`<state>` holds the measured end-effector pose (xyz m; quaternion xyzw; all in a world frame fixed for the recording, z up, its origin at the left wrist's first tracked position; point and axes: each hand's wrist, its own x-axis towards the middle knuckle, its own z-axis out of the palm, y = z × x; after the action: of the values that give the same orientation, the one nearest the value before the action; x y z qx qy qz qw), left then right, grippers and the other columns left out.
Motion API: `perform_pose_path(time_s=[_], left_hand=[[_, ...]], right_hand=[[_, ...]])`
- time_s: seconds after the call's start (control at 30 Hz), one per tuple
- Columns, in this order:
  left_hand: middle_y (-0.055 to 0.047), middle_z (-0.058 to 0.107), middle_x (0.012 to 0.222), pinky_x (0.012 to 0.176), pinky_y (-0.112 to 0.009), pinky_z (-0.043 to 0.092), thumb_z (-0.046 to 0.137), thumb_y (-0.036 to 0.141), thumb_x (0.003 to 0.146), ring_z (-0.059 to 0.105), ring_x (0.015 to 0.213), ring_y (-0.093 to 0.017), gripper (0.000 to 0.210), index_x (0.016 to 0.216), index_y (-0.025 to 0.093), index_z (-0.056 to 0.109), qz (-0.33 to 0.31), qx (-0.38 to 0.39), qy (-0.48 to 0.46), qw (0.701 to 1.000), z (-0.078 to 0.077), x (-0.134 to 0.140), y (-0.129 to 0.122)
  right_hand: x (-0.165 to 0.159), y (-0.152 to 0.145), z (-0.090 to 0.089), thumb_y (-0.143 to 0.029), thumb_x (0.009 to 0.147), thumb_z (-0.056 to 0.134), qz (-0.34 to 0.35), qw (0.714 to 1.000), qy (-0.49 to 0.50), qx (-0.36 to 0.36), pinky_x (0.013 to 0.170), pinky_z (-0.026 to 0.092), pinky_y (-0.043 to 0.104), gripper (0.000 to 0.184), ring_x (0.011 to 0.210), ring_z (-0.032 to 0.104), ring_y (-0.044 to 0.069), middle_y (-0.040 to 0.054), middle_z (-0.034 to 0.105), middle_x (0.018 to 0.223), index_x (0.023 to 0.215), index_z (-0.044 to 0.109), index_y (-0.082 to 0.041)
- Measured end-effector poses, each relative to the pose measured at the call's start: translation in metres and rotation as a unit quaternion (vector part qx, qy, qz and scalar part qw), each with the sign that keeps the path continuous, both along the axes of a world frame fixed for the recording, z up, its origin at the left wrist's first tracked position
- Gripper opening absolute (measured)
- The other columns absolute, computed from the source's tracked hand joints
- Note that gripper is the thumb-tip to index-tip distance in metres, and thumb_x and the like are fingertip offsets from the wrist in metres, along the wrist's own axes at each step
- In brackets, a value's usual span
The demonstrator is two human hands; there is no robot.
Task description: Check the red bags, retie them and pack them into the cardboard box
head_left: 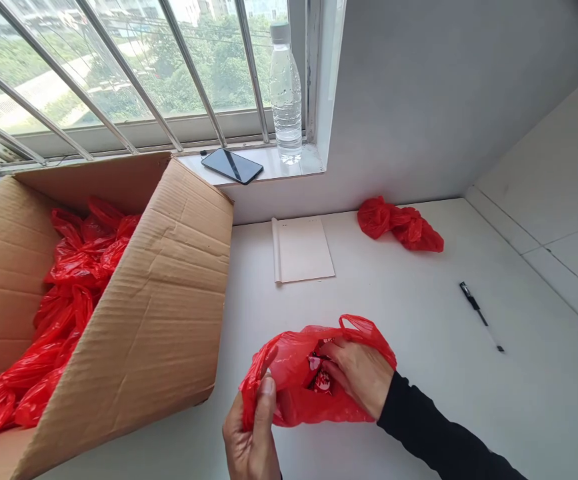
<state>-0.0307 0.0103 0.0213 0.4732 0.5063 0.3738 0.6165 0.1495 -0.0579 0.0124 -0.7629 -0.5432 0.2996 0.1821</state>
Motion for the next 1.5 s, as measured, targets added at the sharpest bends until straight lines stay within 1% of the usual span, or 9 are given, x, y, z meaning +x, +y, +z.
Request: perform_pose_path(time_s=[0.17,0.4,0.67,0.8,0.9,1.0,1.1,1.4,1.5], left_hand=[[-0.003,0.077,0.101,0.071,-0.029,0.063,0.075,0.047,0.08,0.073,0.09,-0.026,0.028,0.097,0.025,0.078,0.021,-0.006,-0.033,0.999,0.001,0.0,0.0],[-0.007,0.075,0.115,0.089,-0.038,0.062,0.075,0.052,0.078,0.067,0.113,-0.032,0.046,0.115,0.026,0.076,0.03,-0.022,-0.04,0.999,0.005,0.004,-0.002],[-0.008,0.07,0.127,0.111,-0.049,0.044,0.072,0.056,0.078,0.058,0.126,-0.035,0.051,0.119,0.025,0.074,0.025,-0.004,0.011,1.0,-0.002,-0.002,-0.003],[-0.009,0.07,0.125,0.111,-0.047,0.046,0.073,0.057,0.078,0.058,0.127,-0.035,0.052,0.117,0.024,0.075,0.017,-0.004,0.018,1.0,-0.002,-0.002,-0.003],[-0.008,0.071,0.124,0.109,-0.046,0.048,0.073,0.057,0.077,0.058,0.128,-0.035,0.051,0.115,0.024,0.075,0.041,-0.006,0.019,0.999,0.002,0.002,-0.006],[-0.007,0.07,0.126,0.113,-0.046,0.044,0.073,0.057,0.077,0.053,0.132,-0.035,0.05,0.115,0.025,0.075,0.063,-0.012,0.008,0.998,0.007,0.006,-0.009],[-0.006,0.069,0.128,0.115,-0.047,0.041,0.073,0.057,0.077,0.051,0.134,-0.034,0.051,0.117,0.026,0.074,0.055,-0.019,0.009,0.998,0.008,0.007,-0.01],[-0.008,0.071,0.125,0.112,-0.047,0.044,0.072,0.05,0.081,0.057,0.129,-0.034,0.047,0.119,0.022,0.073,0.058,0.004,0.011,0.998,0.006,0.005,-0.007],[-0.008,0.071,0.125,0.116,-0.049,0.039,0.075,0.05,0.079,0.055,0.131,-0.035,0.047,0.117,0.023,0.074,0.071,-0.011,0.004,0.997,0.009,0.008,-0.008]], right_hand=[[0.0,-0.004,-0.005,-0.018,0.1,0.04,-0.01,0.999,-0.01,0.031,0.069,0.05,0.033,0.024,0.084,0.067,0.022,0.0022,0.069,0.099,0.103,0.064,-0.022],[0.003,-0.004,0.002,-0.016,0.098,0.043,-0.018,0.999,0.022,0.038,0.072,0.049,0.032,0.023,0.087,0.067,0.02,0.0011,0.07,0.101,0.103,0.064,-0.023],[0.005,-0.005,0.006,-0.012,0.093,0.046,-0.021,0.999,0.03,0.022,0.074,0.048,0.031,0.025,0.088,0.066,0.02,0.0018,0.07,0.1,0.106,0.065,-0.023],[0.006,-0.006,0.012,-0.011,0.089,0.05,-0.018,0.999,0.03,0.005,0.075,0.048,0.031,0.026,0.09,0.065,0.022,0.0026,0.069,0.102,0.109,0.062,-0.023],[0.004,-0.007,0.014,-0.013,0.087,0.055,0.0,0.999,0.03,-0.017,0.076,0.049,0.033,0.03,0.094,0.066,0.024,0.0053,0.068,0.107,0.115,0.062,-0.022],[0.003,-0.01,0.012,-0.014,0.08,0.065,0.027,0.999,0.036,-0.023,0.086,0.05,0.038,0.048,0.106,0.063,0.028,0.0082,0.063,0.123,0.127,0.059,-0.023],[0.002,-0.011,0.009,-0.013,0.075,0.069,0.038,0.998,0.039,-0.031,0.091,0.051,0.042,0.063,0.112,0.06,0.031,0.0091,0.058,0.132,0.135,0.055,-0.024],[0.002,-0.009,0.013,-0.013,0.076,0.067,0.041,0.997,0.044,-0.045,0.093,0.052,0.044,0.062,0.114,0.059,0.031,0.0087,0.058,0.133,0.136,0.054,-0.024],[0.003,-0.01,0.012,-0.014,0.077,0.066,0.044,0.997,0.05,-0.044,0.093,0.052,0.045,0.063,0.115,0.059,0.031,0.0092,0.057,0.135,0.137,0.053,-0.023]])
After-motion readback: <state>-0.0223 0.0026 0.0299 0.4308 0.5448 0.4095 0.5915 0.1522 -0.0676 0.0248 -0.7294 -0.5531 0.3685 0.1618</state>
